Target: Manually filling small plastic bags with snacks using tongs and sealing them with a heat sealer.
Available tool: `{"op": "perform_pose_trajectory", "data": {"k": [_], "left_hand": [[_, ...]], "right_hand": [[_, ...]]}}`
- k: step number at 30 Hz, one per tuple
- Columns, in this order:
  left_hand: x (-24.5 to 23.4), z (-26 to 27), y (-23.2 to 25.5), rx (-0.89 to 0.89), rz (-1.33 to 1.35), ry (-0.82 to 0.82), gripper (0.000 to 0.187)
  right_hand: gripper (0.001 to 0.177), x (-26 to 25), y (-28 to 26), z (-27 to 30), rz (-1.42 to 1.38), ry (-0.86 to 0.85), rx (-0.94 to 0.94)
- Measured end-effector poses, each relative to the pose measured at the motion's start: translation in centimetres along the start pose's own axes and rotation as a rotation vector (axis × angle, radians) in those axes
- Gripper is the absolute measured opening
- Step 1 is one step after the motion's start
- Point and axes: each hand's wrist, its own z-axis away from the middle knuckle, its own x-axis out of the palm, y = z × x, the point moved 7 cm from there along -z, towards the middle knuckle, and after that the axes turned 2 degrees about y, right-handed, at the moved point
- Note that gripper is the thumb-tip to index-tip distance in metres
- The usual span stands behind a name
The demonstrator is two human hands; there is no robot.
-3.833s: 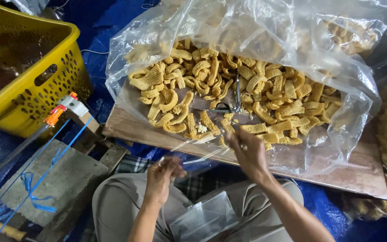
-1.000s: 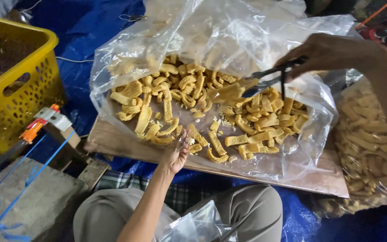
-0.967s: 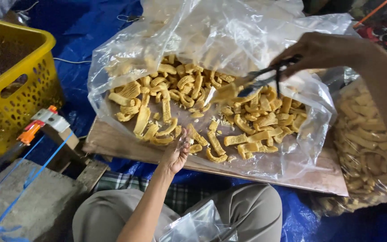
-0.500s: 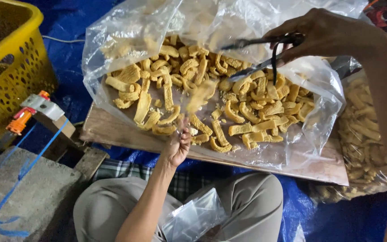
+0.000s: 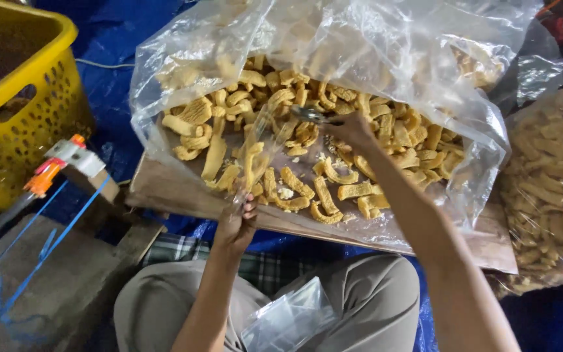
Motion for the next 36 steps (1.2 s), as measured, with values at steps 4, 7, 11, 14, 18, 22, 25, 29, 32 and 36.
{"op": "perform_pose_trajectory", "data": {"k": [4,7,11,14,18,22,25,29,32,36], "left_hand": [[0.0,-0.1,-0.2,0.003,-0.045,0.080,0.017],[0.4,0.0,-0.7,0.002,-0.083,0.132,0.022],[-2.8,-1.1,-2.4,-0.030,-0.099,0.159,0.035],[-1.2,-0.5,-3.5,-0.056,-0.126,0.220,0.036],[-3.6,-0.3,-5.2,-0.081,-0.077,0.215,0.038],[-2.3,-0.2,-5.6,-0.112,-0.093,0.199,0.040],[-1.9,0.1,-4.8,-0.098,-0.092,0.190,0.043],[-1.7,0.1,-4.8,-0.090,-0.113,0.172,0.049],[-2.0,-0.1,-5.6,-0.109,-0.106,0.188,0.047],[3.2,1.6,-3.6,-0.090,-0.057,0.122,0.038]], "right_hand": [[0.036,-0.6,-2.3,1.5,-0.028,0.099,-0.084],[0.032,-3.9,-4.8,5.2,-0.023,0.112,-0.162],[0.030,-10.1,-8.4,11.3,-0.067,0.187,-0.234],[0.033,-14.5,-10.9,15.7,-0.213,0.137,-0.267],[0.042,-15.6,-14.5,19.8,-0.216,0.121,-0.345],[0.041,-14.3,-14.9,21.9,-0.127,0.092,-0.317],[0.042,-14.1,-15.1,22.5,-0.096,0.117,-0.288],[0.041,-13.9,-15.5,23.2,-0.029,0.178,-0.276],[0.049,-12.5,-15.4,24.4,-0.159,0.064,-0.261],[0.050,-13.5,-17.2,26.3,-0.053,0.051,-0.321]]}}
